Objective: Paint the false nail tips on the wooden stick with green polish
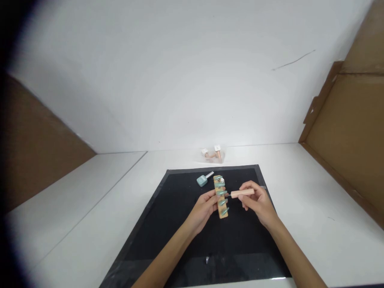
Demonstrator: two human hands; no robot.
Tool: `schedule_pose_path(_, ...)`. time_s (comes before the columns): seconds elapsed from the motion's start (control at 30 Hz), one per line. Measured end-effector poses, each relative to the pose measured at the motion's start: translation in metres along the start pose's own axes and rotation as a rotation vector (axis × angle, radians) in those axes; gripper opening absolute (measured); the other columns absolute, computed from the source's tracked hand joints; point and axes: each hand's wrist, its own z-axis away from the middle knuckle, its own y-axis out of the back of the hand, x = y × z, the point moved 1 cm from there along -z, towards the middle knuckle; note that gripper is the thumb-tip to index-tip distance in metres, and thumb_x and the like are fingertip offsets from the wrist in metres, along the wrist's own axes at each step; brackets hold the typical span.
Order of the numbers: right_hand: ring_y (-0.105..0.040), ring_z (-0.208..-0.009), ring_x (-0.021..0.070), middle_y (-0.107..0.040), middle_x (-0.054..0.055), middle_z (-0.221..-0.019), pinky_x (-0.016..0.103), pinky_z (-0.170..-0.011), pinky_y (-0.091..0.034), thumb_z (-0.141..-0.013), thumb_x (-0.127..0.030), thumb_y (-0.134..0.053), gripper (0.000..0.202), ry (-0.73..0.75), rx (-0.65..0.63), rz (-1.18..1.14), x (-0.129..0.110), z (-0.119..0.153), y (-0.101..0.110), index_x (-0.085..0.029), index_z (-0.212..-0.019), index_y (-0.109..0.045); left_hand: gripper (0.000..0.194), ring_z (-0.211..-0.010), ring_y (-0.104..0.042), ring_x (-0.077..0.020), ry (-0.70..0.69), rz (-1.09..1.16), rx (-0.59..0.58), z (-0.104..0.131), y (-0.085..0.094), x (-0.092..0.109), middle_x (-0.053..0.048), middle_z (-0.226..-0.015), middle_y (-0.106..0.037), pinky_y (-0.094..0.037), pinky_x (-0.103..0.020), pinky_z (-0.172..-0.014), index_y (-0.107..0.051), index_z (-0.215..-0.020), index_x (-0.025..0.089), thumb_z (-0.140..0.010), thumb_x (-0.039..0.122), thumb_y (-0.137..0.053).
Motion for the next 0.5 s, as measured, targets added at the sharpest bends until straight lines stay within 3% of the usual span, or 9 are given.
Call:
schedule_pose_path(0.23, -0.045, -0.045, 0.0104, -0.054, 0.001, -0.061, 0.023, -0.040, -0.040, -0.073, -0.041, -0.063, 0.025, 0.032, -0.024, 0.112, 0.0011, -0.0010, 0.0002, -0.018, -0.067, -0.059, 0.033, -0.080, -0.062, -0.0218, -0.005, -0.036, 0.007, 0.0022, -0.0025, 0.0018, -0.011, -0.081, -0.070, -0.043, -0.033, -0.078, -0.069, -0.081, 0.012, -0.056, 0.032, -0.074)
schedule_pose_path(0.5, -0.047, -0.044, 0.0100, -0.053, -0.001, -0.059, 0.022, -0.038, -0.042, -0.070, -0.045, -0.064, 0.028, 0.064, -0.021, 0.211, -0.0036, -0.0019, -0.0044, -0.018, -0.066, -0.057, 0.030, -0.082, -0.062, -0.0234, -0.005, -0.015, 0.002, 0.0002, -0.0031, 0.0001, -0.011, -0.078, -0.070, -0.043, -0.035, -0.078, -0.068, -0.081, 0.011, -0.059, 0.032, -0.072)
